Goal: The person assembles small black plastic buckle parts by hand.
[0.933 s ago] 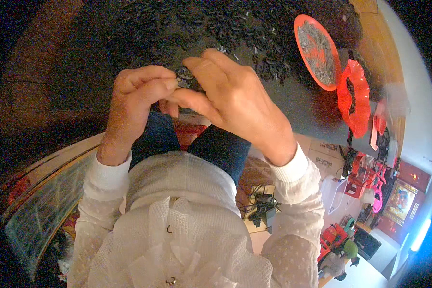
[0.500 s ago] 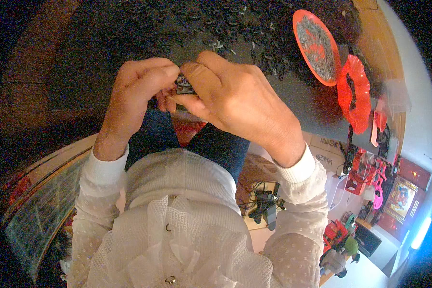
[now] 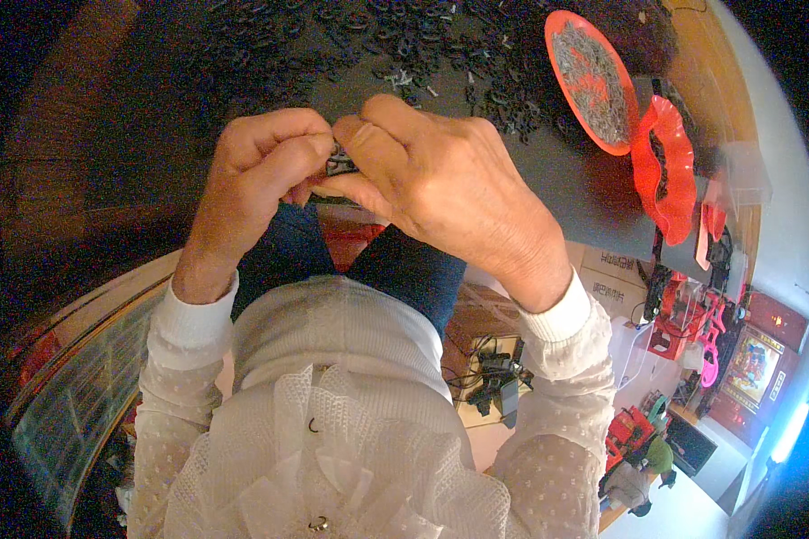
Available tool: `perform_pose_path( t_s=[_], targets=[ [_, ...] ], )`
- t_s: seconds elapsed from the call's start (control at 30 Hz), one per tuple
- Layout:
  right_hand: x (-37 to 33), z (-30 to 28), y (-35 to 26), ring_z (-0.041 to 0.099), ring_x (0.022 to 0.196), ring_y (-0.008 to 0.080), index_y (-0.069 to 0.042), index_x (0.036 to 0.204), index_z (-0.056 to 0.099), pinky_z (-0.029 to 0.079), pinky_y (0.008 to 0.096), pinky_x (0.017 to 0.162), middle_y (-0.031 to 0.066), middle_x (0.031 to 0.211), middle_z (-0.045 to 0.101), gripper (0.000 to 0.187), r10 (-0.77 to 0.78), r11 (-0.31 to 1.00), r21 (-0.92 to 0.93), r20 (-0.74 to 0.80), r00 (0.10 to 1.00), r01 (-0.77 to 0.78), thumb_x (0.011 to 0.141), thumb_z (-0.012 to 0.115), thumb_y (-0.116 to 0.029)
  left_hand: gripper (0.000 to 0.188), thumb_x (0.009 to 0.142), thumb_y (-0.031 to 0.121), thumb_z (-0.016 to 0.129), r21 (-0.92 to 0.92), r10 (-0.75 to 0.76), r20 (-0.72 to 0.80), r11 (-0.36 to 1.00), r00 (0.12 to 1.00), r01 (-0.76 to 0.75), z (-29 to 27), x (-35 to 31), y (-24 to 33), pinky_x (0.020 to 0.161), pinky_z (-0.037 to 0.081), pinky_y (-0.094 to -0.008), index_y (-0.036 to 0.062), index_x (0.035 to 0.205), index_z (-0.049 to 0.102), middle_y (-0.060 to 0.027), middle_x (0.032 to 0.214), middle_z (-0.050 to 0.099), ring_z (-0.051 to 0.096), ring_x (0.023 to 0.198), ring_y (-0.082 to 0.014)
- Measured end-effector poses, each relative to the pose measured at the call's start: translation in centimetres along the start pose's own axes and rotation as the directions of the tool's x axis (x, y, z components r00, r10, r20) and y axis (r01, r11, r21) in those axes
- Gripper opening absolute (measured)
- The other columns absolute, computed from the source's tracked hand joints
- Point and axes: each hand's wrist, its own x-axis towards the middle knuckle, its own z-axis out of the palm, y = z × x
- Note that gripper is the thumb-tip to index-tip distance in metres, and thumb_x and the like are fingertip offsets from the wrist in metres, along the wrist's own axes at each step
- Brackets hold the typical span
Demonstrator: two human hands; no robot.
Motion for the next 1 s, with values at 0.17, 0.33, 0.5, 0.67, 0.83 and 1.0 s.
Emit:
perform_pose_path(
  t_s=[0.17, 0.33, 0.5, 0.67, 0.83, 1.0],
  targets=[
    [-0.1, 0.0, -0.2, 0.056, 0.058, 0.0266, 0.002, 0.100, 0.062, 0.045, 0.0346, 0.049, 0.0109, 0.076, 0.056, 0.041, 0.007, 1.000, 0.005, 0.008, 1.000, -0.007, 0.070, 0.076, -0.022, 0.021, 0.084, 0.012, 0.049, 0.045, 0.005, 0.003, 0.999, 1.000, -0.005, 0.0, -0.1, -0.3, 0.048, 0.033, -0.0257, -0.0003, 0.068, 0.053, 0.0011, 0.056, 0.046, 0.041, 0.054, -0.0055],
    [-0.3, 0.2, -0.2, 0.057, 0.060, 0.0271, 0.003, 0.098, 0.061, 0.046, 0.0350, 0.050, 0.0110, 0.077, 0.056, 0.038, -0.006, 1.000, -0.002, 0.016, 1.000, 0.006, 0.071, 0.075, -0.021, 0.024, 0.084, 0.014, 0.046, 0.067, 0.048, 0.027, 0.997, 0.998, -0.050, 0.0, 0.0, -0.7, 0.047, 0.032, -0.0286, -0.0009, 0.065, 0.051, -0.0022, 0.054, 0.044, 0.040, 0.052, -0.0084],
    [-0.3, 0.3, -0.3, 0.058, 0.060, 0.0259, -0.001, 0.088, 0.058, 0.047, 0.0345, 0.050, 0.0094, 0.076, 0.054, 0.032, -0.020, 0.999, -0.044, 0.006, 1.000, 0.020, 0.074, 0.072, -0.026, 0.026, 0.083, 0.014, 0.045, 0.063, 0.051, 0.031, 0.997, 0.998, -0.053, 0.1, 0.0, -0.9, 0.047, 0.031, -0.0295, -0.0013, 0.062, 0.048, -0.0021, 0.053, 0.043, 0.039, 0.051, -0.0084],
    [-0.3, 0.8, -0.3, 0.058, 0.057, 0.0223, -0.005, 0.076, 0.054, 0.047, 0.0325, 0.049, 0.0077, 0.072, 0.051, 0.032, -0.047, 0.994, -0.098, -0.036, 0.998, 0.044, 0.076, 0.069, -0.033, 0.026, 0.082, 0.013, 0.044, -0.025, -0.015, 0.029, 1.000, 0.999, 0.016, 0.3, -0.1, -0.5, 0.046, 0.030, -0.0287, -0.0007, 0.060, 0.044, 0.0000, 0.052, 0.041, 0.037, 0.051, -0.0069],
    [-0.5, 1.3, -0.2, 0.057, 0.058, 0.0233, -0.006, 0.072, 0.050, 0.046, 0.0328, 0.048, 0.0078, 0.069, 0.048, 0.034, -0.072, 0.990, -0.126, -0.008, 0.997, 0.071, 0.077, 0.069, -0.034, 0.024, 0.081, 0.013, 0.045, 0.017, 0.042, 0.027, 0.999, 0.999, -0.042, 0.4, -0.3, -0.7, 0.046, 0.030, -0.0313, -0.0017, 0.061, 0.043, -0.0058, 0.051, 0.039, 0.036, 0.048, -0.0103],
    [-0.1, 1.1, -0.5, 0.053, 0.060, 0.0311, -0.001, 0.080, 0.050, 0.043, 0.0380, 0.050, 0.0124, 0.073, 0.046, 0.031, -0.036, 0.999, 0.039, 0.035, 0.999, 0.035, 0.080, 0.068, -0.025, 0.023, 0.079, 0.012, 0.045, 0.141, 0.126, 0.020, 0.982, 0.992, -0.127, 0.3, -0.3, -0.9, 0.046, 0.031, -0.0345, -0.0030, 0.061, 0.041, -0.0129, 0.053, 0.037, 0.037, 0.046, -0.0177]
  ],
)
